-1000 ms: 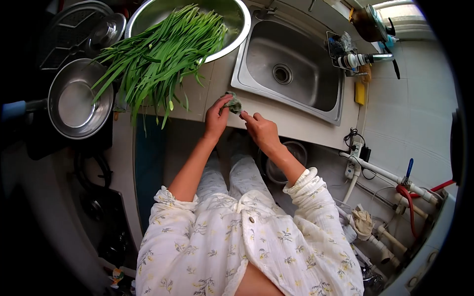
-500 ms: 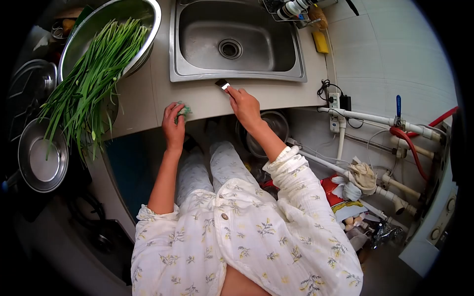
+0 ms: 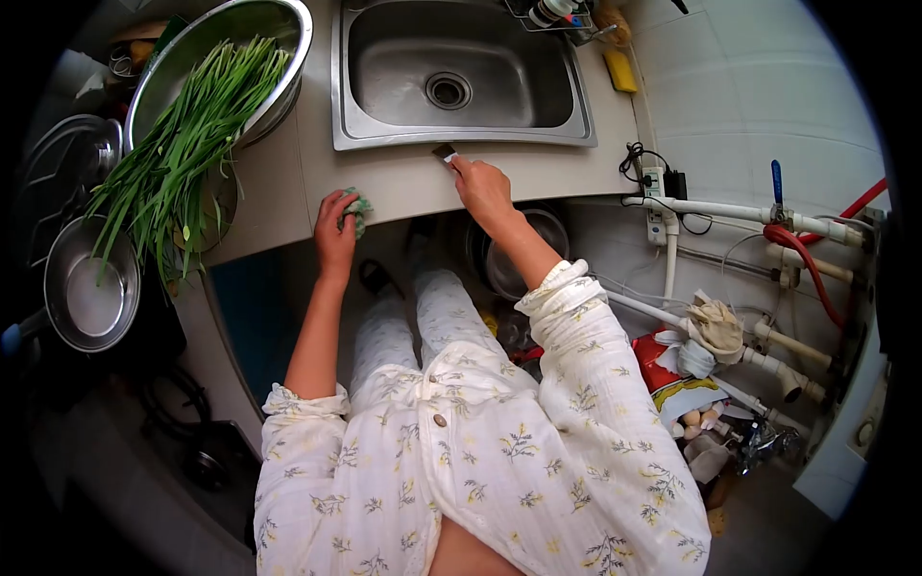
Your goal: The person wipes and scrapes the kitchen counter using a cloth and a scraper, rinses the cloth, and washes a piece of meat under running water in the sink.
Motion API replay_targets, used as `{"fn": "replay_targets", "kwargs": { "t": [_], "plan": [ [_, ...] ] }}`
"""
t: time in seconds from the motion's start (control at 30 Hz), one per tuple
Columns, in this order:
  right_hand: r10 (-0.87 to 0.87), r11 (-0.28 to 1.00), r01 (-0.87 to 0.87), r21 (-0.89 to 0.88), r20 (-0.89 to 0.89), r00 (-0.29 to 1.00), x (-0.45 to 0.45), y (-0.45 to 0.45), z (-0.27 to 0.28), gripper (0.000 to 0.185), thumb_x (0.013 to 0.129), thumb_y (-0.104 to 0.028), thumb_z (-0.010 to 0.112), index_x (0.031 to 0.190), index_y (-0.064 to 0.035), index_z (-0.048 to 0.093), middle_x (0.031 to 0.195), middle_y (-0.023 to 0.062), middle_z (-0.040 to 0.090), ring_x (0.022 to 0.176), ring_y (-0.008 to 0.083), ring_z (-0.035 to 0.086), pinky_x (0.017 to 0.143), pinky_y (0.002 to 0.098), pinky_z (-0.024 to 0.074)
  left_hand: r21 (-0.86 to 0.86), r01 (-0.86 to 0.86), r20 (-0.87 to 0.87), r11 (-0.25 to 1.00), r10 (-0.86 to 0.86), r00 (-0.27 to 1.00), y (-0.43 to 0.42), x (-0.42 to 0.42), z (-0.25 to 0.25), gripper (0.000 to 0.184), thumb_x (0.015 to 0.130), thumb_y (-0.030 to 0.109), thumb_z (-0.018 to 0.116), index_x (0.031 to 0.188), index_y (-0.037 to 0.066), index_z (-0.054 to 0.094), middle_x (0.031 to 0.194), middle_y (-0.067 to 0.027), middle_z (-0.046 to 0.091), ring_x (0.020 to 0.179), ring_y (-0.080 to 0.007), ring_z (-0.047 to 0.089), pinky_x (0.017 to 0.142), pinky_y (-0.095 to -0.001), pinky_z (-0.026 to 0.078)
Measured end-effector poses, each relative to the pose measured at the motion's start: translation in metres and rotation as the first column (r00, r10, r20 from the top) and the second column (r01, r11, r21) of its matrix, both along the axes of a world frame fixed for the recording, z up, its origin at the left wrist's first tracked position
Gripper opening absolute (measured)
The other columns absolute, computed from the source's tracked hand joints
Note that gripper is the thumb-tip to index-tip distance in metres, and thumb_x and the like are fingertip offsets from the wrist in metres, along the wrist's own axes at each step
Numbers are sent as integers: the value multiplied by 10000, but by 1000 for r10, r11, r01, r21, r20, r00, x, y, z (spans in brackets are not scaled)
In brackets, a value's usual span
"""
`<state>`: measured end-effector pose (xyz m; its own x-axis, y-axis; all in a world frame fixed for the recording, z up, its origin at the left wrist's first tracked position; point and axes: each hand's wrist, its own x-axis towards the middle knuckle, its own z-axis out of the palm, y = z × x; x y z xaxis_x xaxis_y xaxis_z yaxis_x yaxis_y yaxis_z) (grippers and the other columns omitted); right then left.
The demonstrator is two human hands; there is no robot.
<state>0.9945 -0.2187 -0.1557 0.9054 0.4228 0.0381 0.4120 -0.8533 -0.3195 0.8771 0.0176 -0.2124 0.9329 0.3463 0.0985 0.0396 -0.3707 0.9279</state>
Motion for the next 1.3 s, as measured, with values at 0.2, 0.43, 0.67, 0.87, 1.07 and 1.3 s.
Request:
{"fn": "replay_targets", "kwargs": {
  "t": [0.2, 0.43, 0.67, 0.87, 1.07, 1.3],
  "plan": [
    [-9, 998, 4, -58, -94, 996, -1, 8, 4, 164, 806, -76, 500, 936, -63, 599, 694, 184, 609, 674, 369, 600, 578, 493, 454, 2, -17, 21, 1000, 17, 1000, 0, -1, -6, 357, 753, -69, 517, 1062, 66, 633, 1151, -144, 555, 1087, -294, 537, 919, -326, 420],
    [-54, 995, 45, -84, -110, 992, -13, 0, -1, 147, 812, -83, 485, 906, -41, 589, 716, 191, 624, 688, 374, 608, 597, 490, 464, -10, -18, 27, 1000, 18, 999, 0, -1, -7, 360, 750, -69, 518, 1060, 70, 638, 1149, -149, 557, 1084, -294, 542, 911, -327, 427],
    [-68, 995, 61, -76, -100, 993, -4, 7, 0, 174, 825, -88, 462, 921, -40, 599, 737, 196, 634, 715, 380, 617, 614, 489, 473, -61, -11, 18, 998, 12, 1000, 0, 0, -9, 360, 757, -56, 515, 1072, 68, 638, 1172, -151, 550, 1128, -280, 517, 956, -318, 386],
    [-83, 996, 82, -17, -44, 996, 3, 12, -2, 195, 826, -87, 459, 945, -44, 606, 747, 202, 632, 728, 387, 615, 630, 488, 473, -10, -31, 59, 999, 31, 998, -2, -2, -14, 369, 730, -83, 518, 1047, 61, 639, 1133, -143, 566, 1085, -287, 541, 918, -324, 425],
    [-170, 977, 147, -157, -146, 974, -13, -30, 2, 233, 838, -95, 454, 992, -58, 623, 771, 209, 640, 754, 397, 619, 658, 495, 478, -19, 2, 31, 1000, -1, 1000, 1, -4, -20, 362, 763, -60, 505, 1078, 62, 633, 1163, -139, 557, 1132, -268, 517, 958, -314, 384],
    [-242, 970, 241, -35, -47, 969, 14, -62, -9, 214, 835, -127, 475, 944, -54, 644, 814, 212, 644, 794, 390, 617, 696, 485, 474, -2, -8, 53, 1000, 8, 999, -2, -6, -16, 360, 748, -69, 507, 1059, 58, 636, 1149, -147, 564, 1107, -278, 531, 941, -326, 404]
  ]
}}
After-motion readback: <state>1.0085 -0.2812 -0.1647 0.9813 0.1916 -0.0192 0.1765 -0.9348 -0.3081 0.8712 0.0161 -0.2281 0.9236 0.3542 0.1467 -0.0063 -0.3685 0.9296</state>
